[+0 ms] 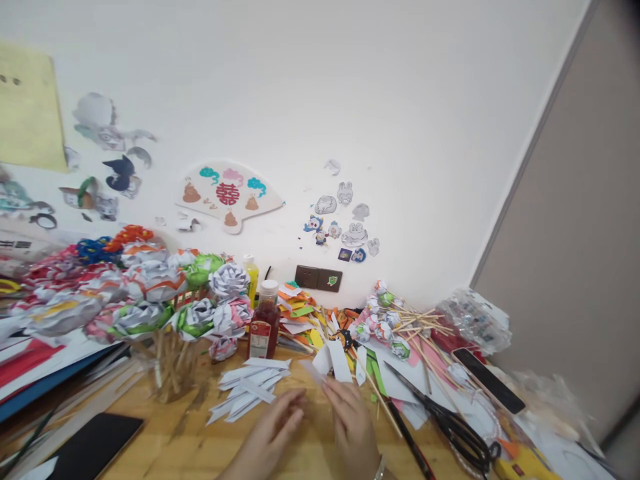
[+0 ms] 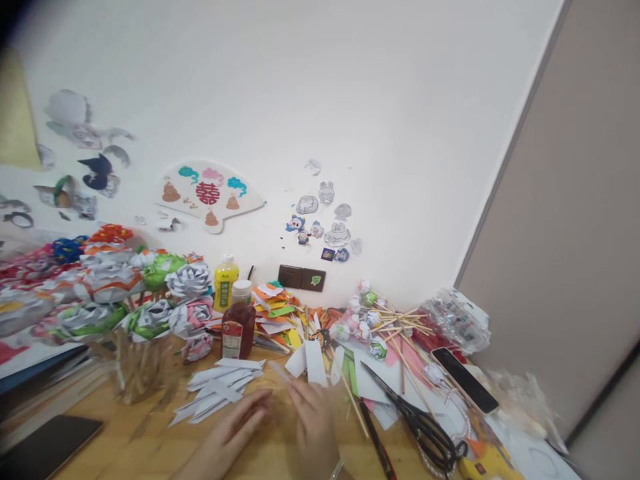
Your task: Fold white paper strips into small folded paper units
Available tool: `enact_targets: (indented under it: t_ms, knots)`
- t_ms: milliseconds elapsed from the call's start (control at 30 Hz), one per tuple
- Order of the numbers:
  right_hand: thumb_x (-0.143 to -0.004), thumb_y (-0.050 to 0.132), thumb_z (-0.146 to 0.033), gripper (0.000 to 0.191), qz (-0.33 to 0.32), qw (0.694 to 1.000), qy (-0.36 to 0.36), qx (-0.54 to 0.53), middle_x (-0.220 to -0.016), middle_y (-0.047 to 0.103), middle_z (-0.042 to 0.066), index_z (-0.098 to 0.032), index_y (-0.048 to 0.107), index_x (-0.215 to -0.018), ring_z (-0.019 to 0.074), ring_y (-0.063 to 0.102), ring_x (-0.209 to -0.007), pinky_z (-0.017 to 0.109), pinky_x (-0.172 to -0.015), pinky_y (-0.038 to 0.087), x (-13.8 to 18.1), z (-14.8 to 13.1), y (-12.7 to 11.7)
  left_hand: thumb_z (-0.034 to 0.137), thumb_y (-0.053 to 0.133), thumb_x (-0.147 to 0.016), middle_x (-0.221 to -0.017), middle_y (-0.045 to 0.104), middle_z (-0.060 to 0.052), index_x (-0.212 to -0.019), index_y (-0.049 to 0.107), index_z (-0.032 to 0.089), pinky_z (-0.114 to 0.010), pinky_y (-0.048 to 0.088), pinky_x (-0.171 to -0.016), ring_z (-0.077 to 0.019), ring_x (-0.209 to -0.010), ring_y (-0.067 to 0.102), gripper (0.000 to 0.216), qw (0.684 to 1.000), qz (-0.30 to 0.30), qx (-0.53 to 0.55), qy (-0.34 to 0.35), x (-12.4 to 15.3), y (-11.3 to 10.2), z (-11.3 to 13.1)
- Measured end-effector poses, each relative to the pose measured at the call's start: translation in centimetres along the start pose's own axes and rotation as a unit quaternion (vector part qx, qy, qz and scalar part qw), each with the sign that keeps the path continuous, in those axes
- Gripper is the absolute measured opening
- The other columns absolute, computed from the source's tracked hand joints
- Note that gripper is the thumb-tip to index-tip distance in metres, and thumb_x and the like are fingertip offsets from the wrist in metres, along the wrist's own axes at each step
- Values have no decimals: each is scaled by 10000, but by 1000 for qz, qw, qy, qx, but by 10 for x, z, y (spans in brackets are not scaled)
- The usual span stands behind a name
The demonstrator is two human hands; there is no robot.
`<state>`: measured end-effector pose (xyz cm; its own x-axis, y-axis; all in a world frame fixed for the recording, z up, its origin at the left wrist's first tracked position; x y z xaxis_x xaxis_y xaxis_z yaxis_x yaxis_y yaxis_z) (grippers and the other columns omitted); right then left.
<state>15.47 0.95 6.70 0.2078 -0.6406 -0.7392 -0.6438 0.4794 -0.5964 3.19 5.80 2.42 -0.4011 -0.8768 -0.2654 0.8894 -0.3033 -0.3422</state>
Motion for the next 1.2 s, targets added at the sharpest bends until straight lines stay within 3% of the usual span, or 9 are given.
enact_targets:
  t_ms: [133, 333, 433, 533, 667, 733, 900, 967, 1200]
  knots:
    - [-797, 361, -123, 399, -36, 996, -62, -46, -993, 596, 57, -261, 364, -1171, 181, 538, -890, 323, -749, 440, -1, -23, 7, 477, 506, -639, -1148, 501, -85, -1064, 474, 195, -349, 346, -890, -231, -1026, 456, 512, 986, -34, 155, -45, 0, 19, -11]
    - [-779, 375, -111, 350, -88, 990, -66, -83, -937, 612, 61, -233, 427, -1103, 176, 550, -841, 301, -739, 437, 1, -32, 18, 487, 522, -622, -1031, 585, -69, -945, 563, 179, -362, 296, -911, -240, -1002, 460, 448, 975, -71, 201, -65, 1, 26, -5]
    - [-747, 436, -144, 293, -80, 991, -39, -103, -912, 608, 53, -229, 477, -1024, 182, 539, -834, 308, -763, 413, -1, -32, 15, 461, 553, -608, -913, 626, -64, -859, 588, 159, -349, 352, -849, -229, -887, 516, 395, 972, -64, 215, -62, 0, 24, -3]
    - [-740, 441, -178, 235, -33, 992, 17, -121, -875, 594, 56, -221, 501, -962, 190, 526, -813, 321, -757, 400, -2, -26, 7, 443, 597, -571, -762, 642, -43, -776, 583, 144, -318, 407, -747, -204, -770, 548, 363, 964, -47, 248, -83, -2, 22, -8]
    - [-737, 451, -275, 208, 36, 980, 103, -165, -898, 540, 77, -198, 501, -924, 211, 482, -854, 337, -748, 388, -1, -8, 0, 431, 641, -521, -586, 623, -8, -711, 548, 137, -274, 432, -546, -152, -530, 560, 363, 931, -127, 317, -131, 4, 39, -10]
    - [-728, 454, -365, 261, 11, 967, 130, -218, -881, 520, 76, -179, 516, -899, 204, 483, -816, 317, -704, 401, 0, 0, 9, 406, 648, -526, -564, 624, -17, -677, 546, 125, -260, 423, -502, -141, -478, 556, 334, 916, -187, 317, -162, 12, 51, -7]
    - [-683, 422, -539, 440, -51, 909, 172, -376, -708, 488, 41, -130, 579, -726, 165, 480, -667, 268, -591, 403, 5, 7, 36, 382, 639, -535, -485, 610, -16, -568, 576, 105, -229, 408, -493, -128, -451, 549, 286, 927, -207, 255, -183, 19, 57, -4]
    - [-665, 469, -518, 411, -48, 894, 201, -399, -674, 481, 30, -124, 578, -708, 150, 473, -626, 244, -545, 395, 9, 10, 41, 380, 630, -542, -475, 606, -15, -544, 588, 102, -220, 402, -482, -125, -444, 545, 281, 930, -216, 238, -181, 20, 58, -4]
    - [-692, 506, -403, 294, -17, 887, 265, -378, -585, 477, 1, -134, 571, -593, 126, 450, -564, 226, -521, 377, 14, 21, 42, 480, 514, -631, -528, 620, -39, -588, 614, 90, -201, 401, -472, -114, -460, 552, 405, 918, -238, 279, -151, 20, 56, 6]
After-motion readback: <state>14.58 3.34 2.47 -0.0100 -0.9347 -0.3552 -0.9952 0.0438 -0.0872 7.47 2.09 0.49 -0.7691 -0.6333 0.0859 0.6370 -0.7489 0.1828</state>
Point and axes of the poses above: each hand's wrist, its own x-axis away from the middle knuckle, its own y-axis out of the palm, z = x × y, the point moved 8 cm from there along -x, towards the middle knuckle
